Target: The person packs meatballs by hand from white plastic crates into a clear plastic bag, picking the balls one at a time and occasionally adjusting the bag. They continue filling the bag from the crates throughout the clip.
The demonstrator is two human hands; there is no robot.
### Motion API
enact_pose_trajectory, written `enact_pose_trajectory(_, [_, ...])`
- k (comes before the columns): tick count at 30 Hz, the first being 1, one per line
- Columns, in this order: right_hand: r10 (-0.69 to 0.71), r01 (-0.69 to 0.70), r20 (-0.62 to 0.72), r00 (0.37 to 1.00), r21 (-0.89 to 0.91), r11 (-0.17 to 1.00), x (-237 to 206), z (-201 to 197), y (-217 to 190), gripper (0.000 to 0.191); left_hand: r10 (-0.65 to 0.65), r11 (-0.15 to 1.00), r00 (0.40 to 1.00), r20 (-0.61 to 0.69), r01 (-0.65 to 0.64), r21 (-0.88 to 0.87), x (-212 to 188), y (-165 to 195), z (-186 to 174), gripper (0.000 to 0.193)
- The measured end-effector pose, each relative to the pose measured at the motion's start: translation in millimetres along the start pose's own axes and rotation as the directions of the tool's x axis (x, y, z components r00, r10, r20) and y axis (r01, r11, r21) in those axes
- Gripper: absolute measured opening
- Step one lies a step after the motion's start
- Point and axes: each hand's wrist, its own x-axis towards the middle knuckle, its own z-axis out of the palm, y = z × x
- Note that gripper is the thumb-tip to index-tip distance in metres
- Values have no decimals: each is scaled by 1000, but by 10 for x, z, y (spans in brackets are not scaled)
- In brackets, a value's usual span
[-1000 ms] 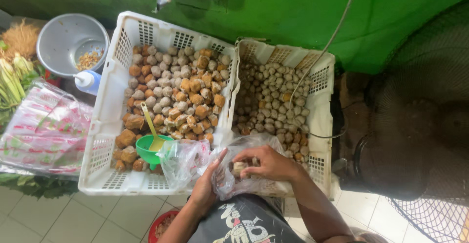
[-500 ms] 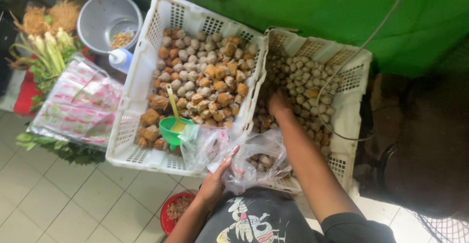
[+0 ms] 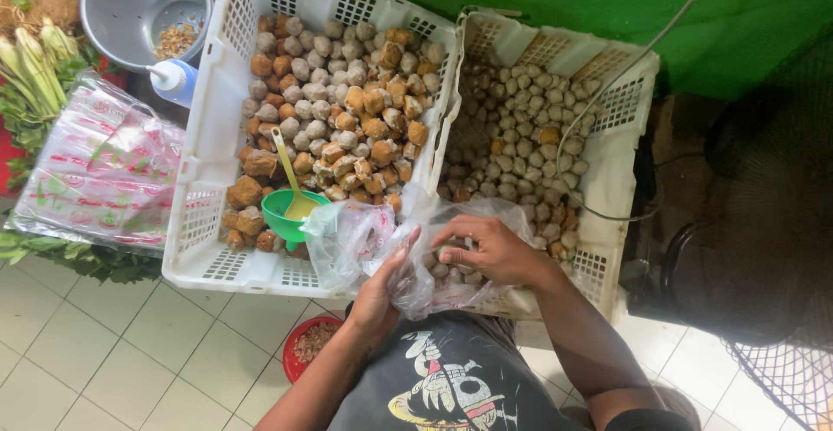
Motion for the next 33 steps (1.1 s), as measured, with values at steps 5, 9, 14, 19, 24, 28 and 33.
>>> enact_pose_trajectory(5, [152,-121,-351,924,109,987,807,-301,631,19,-7,999,996,-93,11,42,-41,-9,-40,66])
enact_pose_trajectory(9, [177,-367,-455,873,-372,853,1446,-333,1083,43,-18,997,992,-124,27,69,-78,-116,-26,65])
enact_pose_trajectory(14, [155,-375,-411,898,-534,757,1705,-184,1199,44,-3,1000,991,-136,7,30,-140,-161,-32,64])
enact_pose_trajectory(19, [151,-273,-542,827,-151,950,1374,-310,1027,36,3,999,995,-99,-8,-49,-158,-118,-46,63])
enact_pose_trajectory(24, [-180,128,53,982,512,850,224,-155,88,27,4,1000,997,-74,-4,5,-51,-23,-11,66])
enact_pose_trajectory(28, [-96,97,33,995,-32,995,-111,62,-184,32,2,999,999,-42,-4,-52,54,-29,-45,68])
enact_pose_trajectory(33, [144,-103,-388,910,124,987,765,-407,641,38,-41,999,985,-169,36,-31,-20,-106,-98,66])
